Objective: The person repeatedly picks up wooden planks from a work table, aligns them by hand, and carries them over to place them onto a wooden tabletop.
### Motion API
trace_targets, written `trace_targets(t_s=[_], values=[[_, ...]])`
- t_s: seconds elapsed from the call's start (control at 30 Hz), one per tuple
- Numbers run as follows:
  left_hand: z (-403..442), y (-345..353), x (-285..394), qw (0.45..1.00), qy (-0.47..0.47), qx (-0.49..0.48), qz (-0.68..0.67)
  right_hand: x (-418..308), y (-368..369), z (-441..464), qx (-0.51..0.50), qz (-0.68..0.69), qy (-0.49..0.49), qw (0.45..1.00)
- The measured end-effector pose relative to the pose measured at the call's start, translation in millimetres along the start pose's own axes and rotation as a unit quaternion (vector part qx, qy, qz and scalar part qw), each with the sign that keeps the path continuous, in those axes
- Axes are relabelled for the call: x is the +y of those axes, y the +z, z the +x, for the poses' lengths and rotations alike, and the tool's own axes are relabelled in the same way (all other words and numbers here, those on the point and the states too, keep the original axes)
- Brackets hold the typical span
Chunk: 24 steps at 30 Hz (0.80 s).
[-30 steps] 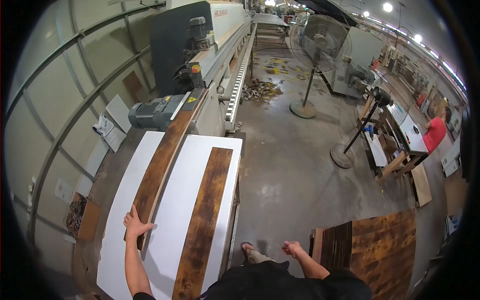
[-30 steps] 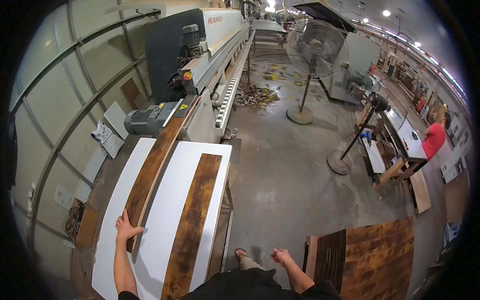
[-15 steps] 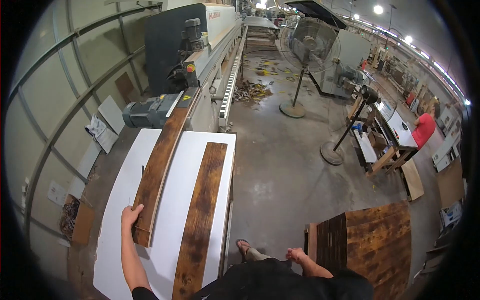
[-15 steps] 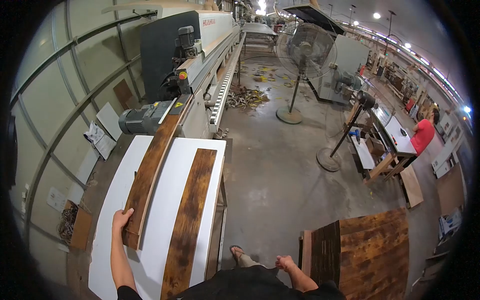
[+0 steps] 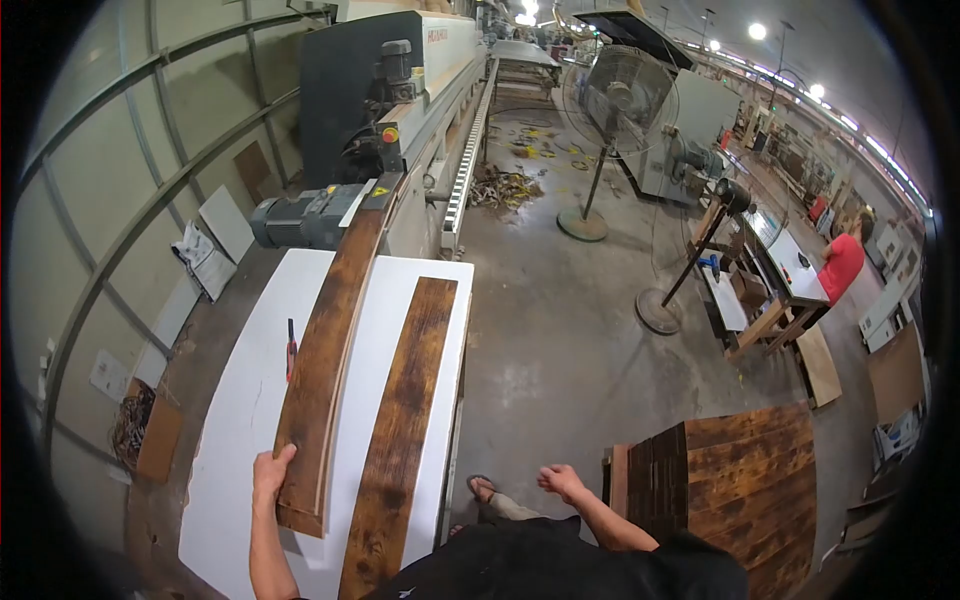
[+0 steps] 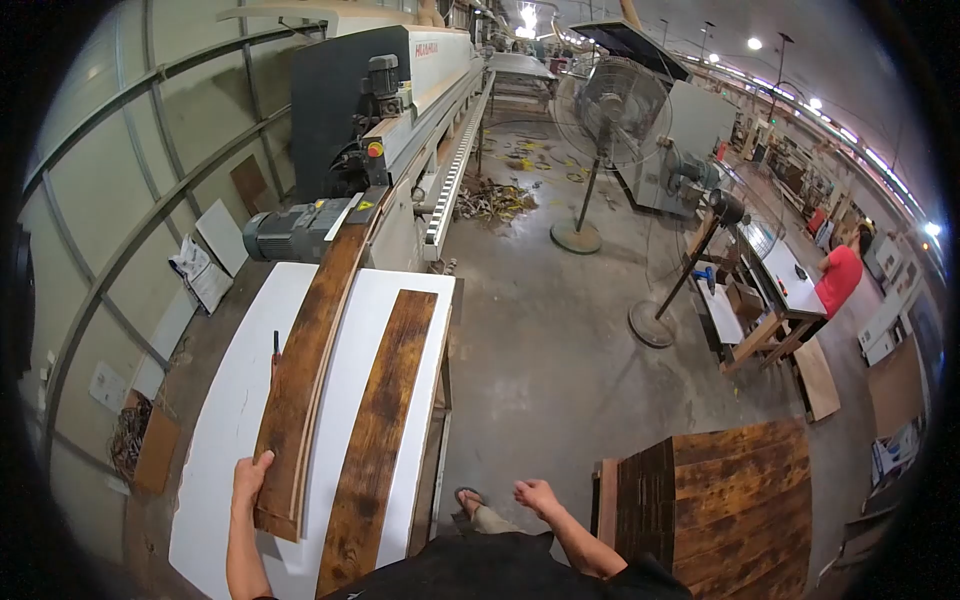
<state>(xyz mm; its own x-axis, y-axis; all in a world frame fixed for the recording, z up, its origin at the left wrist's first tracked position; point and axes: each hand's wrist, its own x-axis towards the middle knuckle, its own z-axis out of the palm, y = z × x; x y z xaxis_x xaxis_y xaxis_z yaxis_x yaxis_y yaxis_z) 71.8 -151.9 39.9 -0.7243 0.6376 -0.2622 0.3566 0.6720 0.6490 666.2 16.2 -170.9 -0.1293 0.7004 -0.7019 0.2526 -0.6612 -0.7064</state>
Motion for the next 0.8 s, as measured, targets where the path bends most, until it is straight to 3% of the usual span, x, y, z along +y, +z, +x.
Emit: trace_targets(t_s=[0.17,0.23,0.3,0.37,0.43,0.5,0.63,0.67,0.8], values=[[-59.3,40.0,-1.3,0.999,0.015,-0.002,-0.052,-120.9,119.2,-49.1,-0.186,-0.037,-0.134,0.973],[-78.7,67.0,8.7,0.998,0.022,0.015,-0.056,-130.5,171.4,-25.9,-0.289,-0.078,-0.208,0.931],[-94.5,78.7,8.2,1.0,0.0,0.0,-0.017,-164.3,226.5,-45.5,-0.269,-0.008,-0.187,0.945],[-116.7,77.1,7.6,1.0,-0.011,0.01,0.007,-194.1,260.0,-60.4,-0.266,0.117,-0.105,0.951],[-138.9,77.7,0.8,0.999,-0.031,0.028,-0.03,-205.9,285.7,-57.7,-0.262,0.21,-0.105,0.936],[-161.1,74.0,-2.7,0.997,-0.05,0.025,-0.051,-197.5,300.6,-33.8,-0.352,0.245,-0.076,0.9],[-200.2,75.0,-35.3,0.999,-0.026,0.017,-0.008,-181.6,327.6,-43.8,-0.358,0.258,-0.067,0.895],[-219.0,74.8,-40.5,0.999,-0.017,0.023,-0.028,-170.9,338.9,-50.6,-0.32,0.242,-0.1,0.91],[-268.5,75.5,-90.6,0.999,-0.009,0.048,-0.007,-118.0,345.1,-89.0,-0.265,0.188,-0.086,0.942]])
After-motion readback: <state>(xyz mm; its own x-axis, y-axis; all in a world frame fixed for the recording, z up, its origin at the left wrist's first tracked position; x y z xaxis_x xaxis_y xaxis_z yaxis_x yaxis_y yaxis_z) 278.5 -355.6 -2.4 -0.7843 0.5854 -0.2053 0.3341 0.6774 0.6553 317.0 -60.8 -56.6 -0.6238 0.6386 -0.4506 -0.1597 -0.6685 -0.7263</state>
